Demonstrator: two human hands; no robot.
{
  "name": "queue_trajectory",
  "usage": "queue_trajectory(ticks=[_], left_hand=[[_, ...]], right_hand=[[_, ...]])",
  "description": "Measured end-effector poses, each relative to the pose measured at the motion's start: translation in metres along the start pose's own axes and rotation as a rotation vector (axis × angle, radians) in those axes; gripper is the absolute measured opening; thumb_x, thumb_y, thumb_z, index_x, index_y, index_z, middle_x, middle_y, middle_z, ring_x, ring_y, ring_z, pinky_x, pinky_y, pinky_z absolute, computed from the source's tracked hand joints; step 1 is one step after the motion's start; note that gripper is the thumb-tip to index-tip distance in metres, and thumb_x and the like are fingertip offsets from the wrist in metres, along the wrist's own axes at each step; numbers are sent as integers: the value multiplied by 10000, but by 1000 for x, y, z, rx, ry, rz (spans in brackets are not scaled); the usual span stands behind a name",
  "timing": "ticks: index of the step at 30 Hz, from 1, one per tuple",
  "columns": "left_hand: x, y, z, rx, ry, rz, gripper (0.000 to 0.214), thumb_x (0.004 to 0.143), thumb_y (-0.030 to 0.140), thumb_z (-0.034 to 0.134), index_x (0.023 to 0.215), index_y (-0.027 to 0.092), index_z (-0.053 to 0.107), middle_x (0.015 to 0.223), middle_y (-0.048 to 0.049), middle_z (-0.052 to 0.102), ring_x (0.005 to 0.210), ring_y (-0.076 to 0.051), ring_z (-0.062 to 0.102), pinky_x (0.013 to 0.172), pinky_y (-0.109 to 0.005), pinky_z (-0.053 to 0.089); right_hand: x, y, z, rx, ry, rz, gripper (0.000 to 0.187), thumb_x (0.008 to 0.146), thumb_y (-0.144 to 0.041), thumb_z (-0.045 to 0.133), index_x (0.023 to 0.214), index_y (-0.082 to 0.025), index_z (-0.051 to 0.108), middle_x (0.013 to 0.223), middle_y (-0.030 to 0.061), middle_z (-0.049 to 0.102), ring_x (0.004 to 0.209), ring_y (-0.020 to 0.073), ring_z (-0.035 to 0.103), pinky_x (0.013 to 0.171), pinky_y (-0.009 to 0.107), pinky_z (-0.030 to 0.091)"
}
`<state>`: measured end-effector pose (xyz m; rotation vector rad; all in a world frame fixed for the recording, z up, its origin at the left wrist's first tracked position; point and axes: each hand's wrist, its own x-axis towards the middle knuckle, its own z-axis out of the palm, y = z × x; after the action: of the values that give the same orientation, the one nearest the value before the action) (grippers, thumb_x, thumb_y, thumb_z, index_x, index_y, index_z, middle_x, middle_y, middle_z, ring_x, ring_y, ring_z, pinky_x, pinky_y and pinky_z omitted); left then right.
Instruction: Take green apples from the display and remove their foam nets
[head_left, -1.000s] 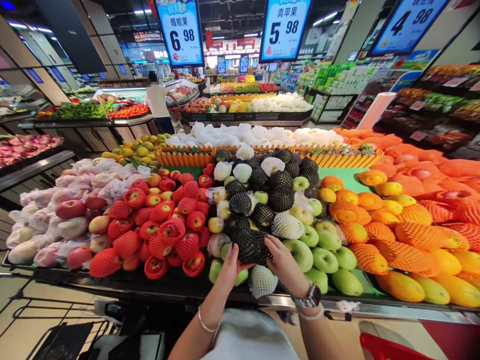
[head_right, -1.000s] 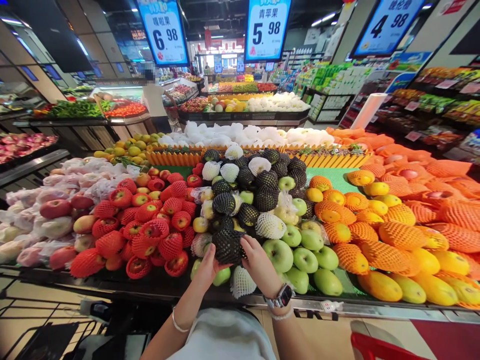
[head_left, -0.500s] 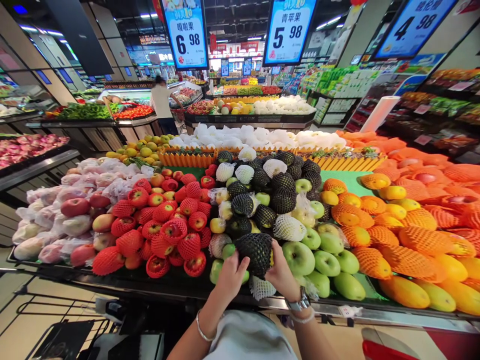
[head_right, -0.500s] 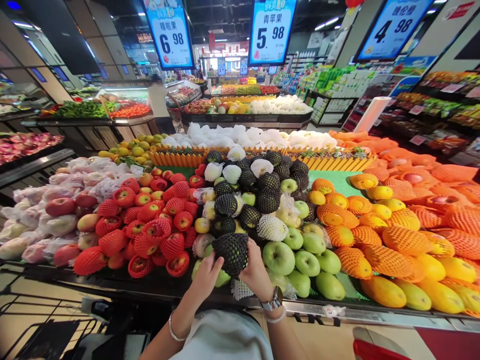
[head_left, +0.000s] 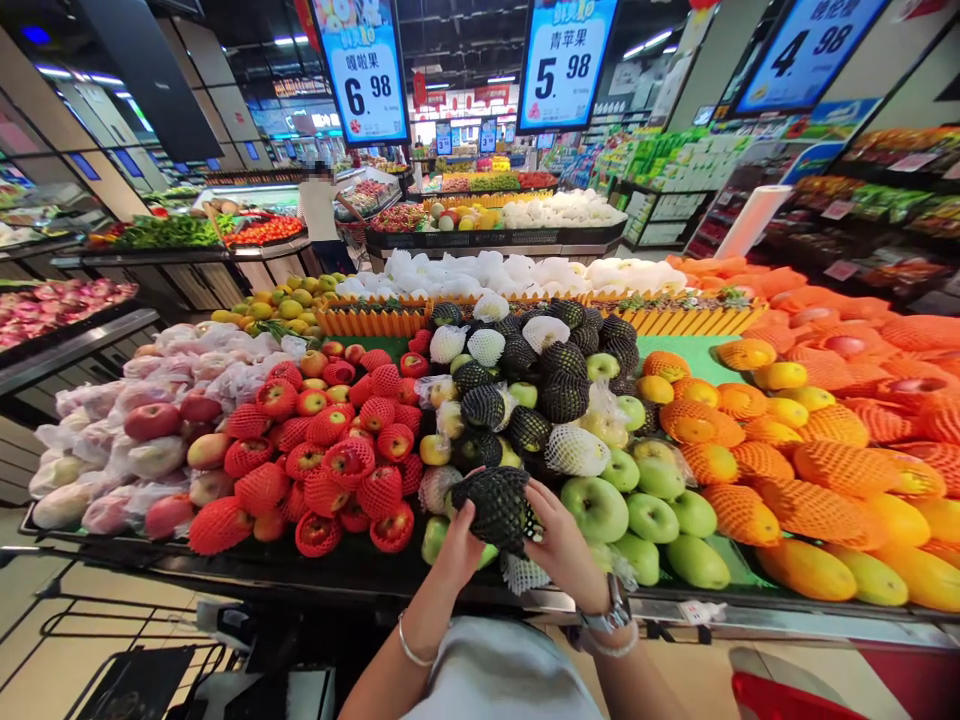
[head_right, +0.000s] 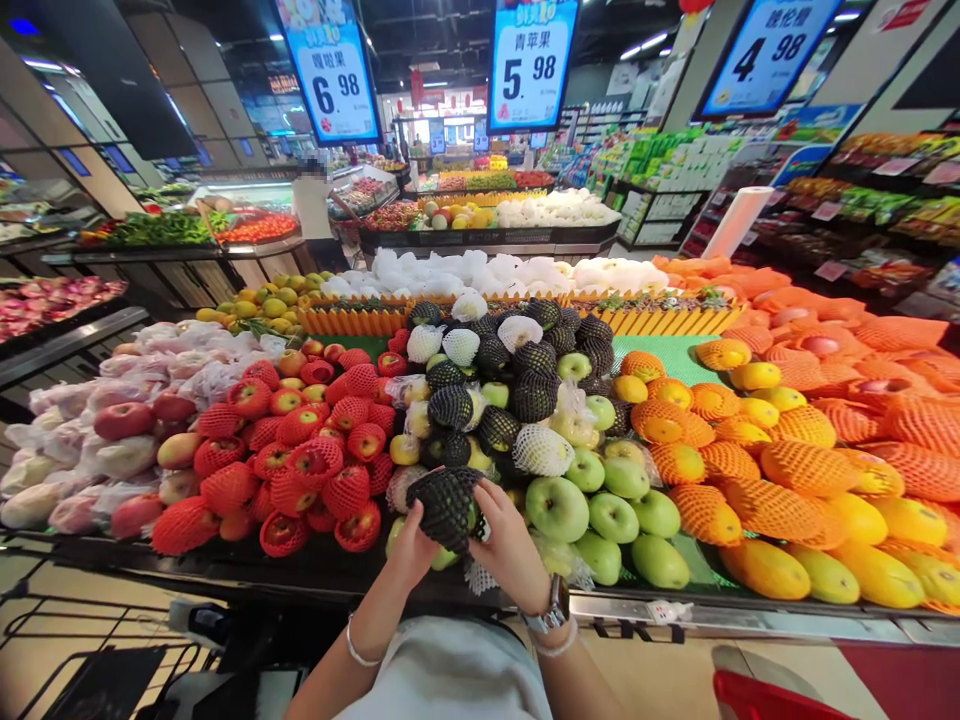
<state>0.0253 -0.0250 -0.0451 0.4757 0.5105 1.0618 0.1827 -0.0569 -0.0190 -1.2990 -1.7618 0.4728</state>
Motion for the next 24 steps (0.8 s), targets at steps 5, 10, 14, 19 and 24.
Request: queue_trajectory(ticks=[5, 10, 14, 19, 24], left_hand=[[2, -4, -8, -266, 148, -202, 341, 898, 419, 527, 1038, 165, 707, 975, -73, 767, 876, -198, 709, 783, -296, 536], [-2, 0, -6, -326, 251, -192, 420, 941, 407, 399, 1185, 171, 646, 992, -70, 757, 921, -202, 700, 855, -313, 516], [-8, 0, -7, -285, 278, -253, 491, 940, 470, 339, 1261, 203, 596, 1082, -69, 733, 1107, -236, 635, 1002, -377, 438], [-10, 5, -1, -336, 341, -309, 544, 900, 607, 344, 1205, 252, 622, 1083, -75, 726, 1131, -289, 609, 981, -464, 458], [-8, 12, 16, -405, 431, -216, 487, 942, 541, 332, 1189, 243, 627, 1079, -55, 720, 1018, -206, 659, 881, -345, 532]], right_hand=[[10, -30, -25, -200, -35, -203, 379, 863, -190, 588, 1242, -182, 577, 1218, 147, 615, 1104, 269, 594, 907, 448, 547], [24, -59, -33, -279, 19, -377, 290, 941, -307, 505, 1184, -193, 615, 1179, 132, 613, 1171, 287, 502, 965, 493, 477], [31, -60, -27, -343, -132, -465, 623, 872, -632, 494, 1340, -221, 530, 1434, 152, 445, 1375, 380, 298, 1082, 619, 310], [31, -55, -17, -327, -261, -481, 617, 886, -627, 478, 1308, -183, 552, 1382, 136, 529, 1313, 322, 408, 1071, 532, 362], [31, -52, -11, -320, -164, -520, 431, 940, -452, 502, 1243, -162, 602, 1328, 128, 577, 1279, 280, 447, 1054, 466, 415]])
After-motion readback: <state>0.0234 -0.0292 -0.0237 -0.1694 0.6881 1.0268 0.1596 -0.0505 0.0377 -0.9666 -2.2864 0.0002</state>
